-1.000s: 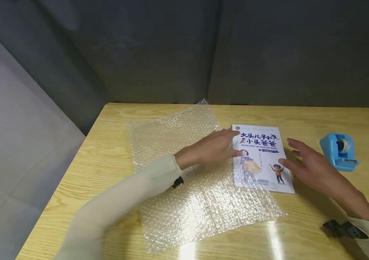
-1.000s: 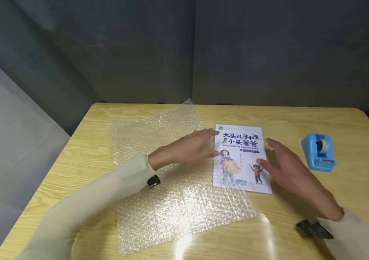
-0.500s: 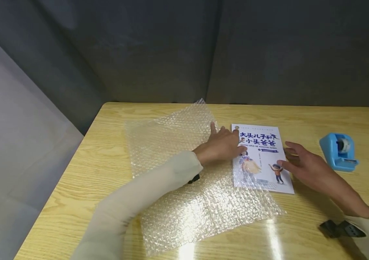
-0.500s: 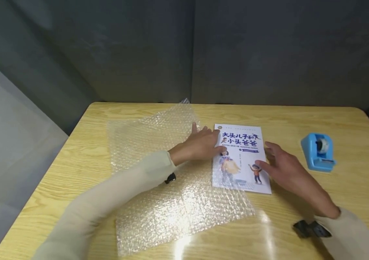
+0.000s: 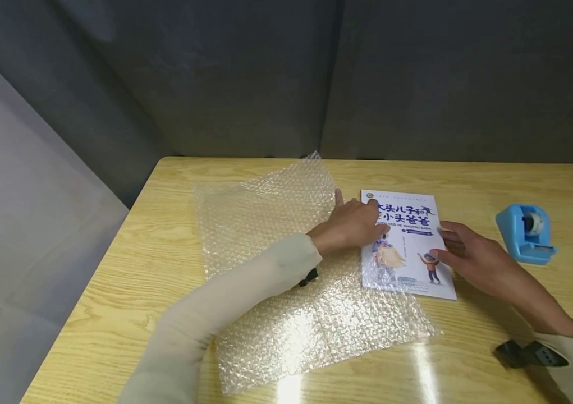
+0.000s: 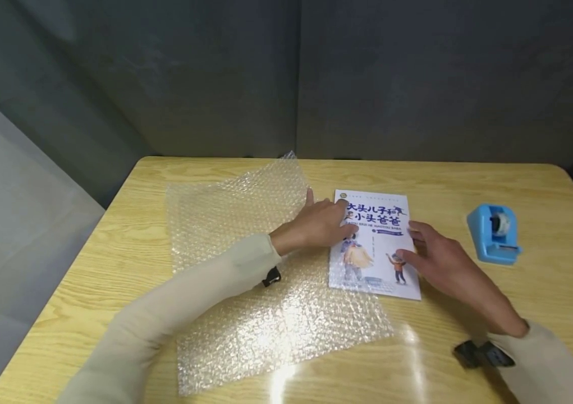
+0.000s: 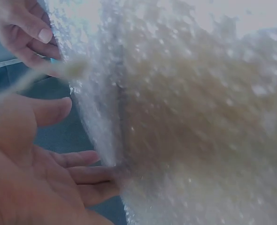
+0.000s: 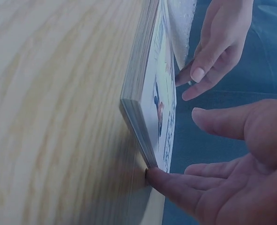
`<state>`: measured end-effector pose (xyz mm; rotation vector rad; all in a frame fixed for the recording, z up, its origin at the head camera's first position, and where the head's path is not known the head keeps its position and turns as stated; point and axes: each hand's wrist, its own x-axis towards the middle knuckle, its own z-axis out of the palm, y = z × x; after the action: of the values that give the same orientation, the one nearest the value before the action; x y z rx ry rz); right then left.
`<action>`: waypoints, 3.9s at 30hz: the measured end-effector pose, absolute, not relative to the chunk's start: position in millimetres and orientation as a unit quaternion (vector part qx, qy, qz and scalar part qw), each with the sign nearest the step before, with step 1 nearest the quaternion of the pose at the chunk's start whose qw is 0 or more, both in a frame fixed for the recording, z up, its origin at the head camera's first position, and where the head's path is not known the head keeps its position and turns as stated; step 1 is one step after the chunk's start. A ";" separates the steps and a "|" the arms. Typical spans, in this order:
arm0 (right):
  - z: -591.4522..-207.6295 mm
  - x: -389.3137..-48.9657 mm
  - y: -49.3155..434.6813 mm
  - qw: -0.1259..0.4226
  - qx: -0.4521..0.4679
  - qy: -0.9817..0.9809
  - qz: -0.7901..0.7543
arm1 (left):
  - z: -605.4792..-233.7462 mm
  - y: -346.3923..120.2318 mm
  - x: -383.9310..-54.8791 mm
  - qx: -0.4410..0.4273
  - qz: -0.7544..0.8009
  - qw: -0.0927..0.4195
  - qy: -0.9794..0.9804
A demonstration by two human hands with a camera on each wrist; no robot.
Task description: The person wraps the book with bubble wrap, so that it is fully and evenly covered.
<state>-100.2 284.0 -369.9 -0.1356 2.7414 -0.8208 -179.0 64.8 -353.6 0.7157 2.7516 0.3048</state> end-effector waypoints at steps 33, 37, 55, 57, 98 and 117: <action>-370.1 -95.2 297.3 0.163 0.037 0.887 -0.432 | -348.8 90.0 -190.3 0.215 0.411 0.107 0.880; -368.9 -95.1 300.6 0.159 0.042 0.882 -0.441 | -343.8 96.6 -188.5 0.180 0.436 0.101 0.876; -369.4 -98.3 301.3 0.108 0.064 0.870 -0.477 | -320.5 108.2 -173.5 0.096 0.688 0.147 0.704; -368.7 -97.9 300.9 0.099 0.061 0.869 -0.481 | -319.3 105.4 -173.2 0.096 0.689 0.140 0.704; -328.6 -82.5 222.7 0.120 -0.030 0.823 -0.555 | -336.3 -52.8 -134.2 0.118 0.671 0.157 0.715; -334.2 -97.1 164.0 0.249 -0.099 0.750 -0.605 | -347.2 -130.2 -108.5 0.069 0.648 0.169 0.740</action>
<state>-97.1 164.0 -334.2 -0.2708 2.0419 -1.6492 -108.5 -130.2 -347.2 0.1968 2.1030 1.8411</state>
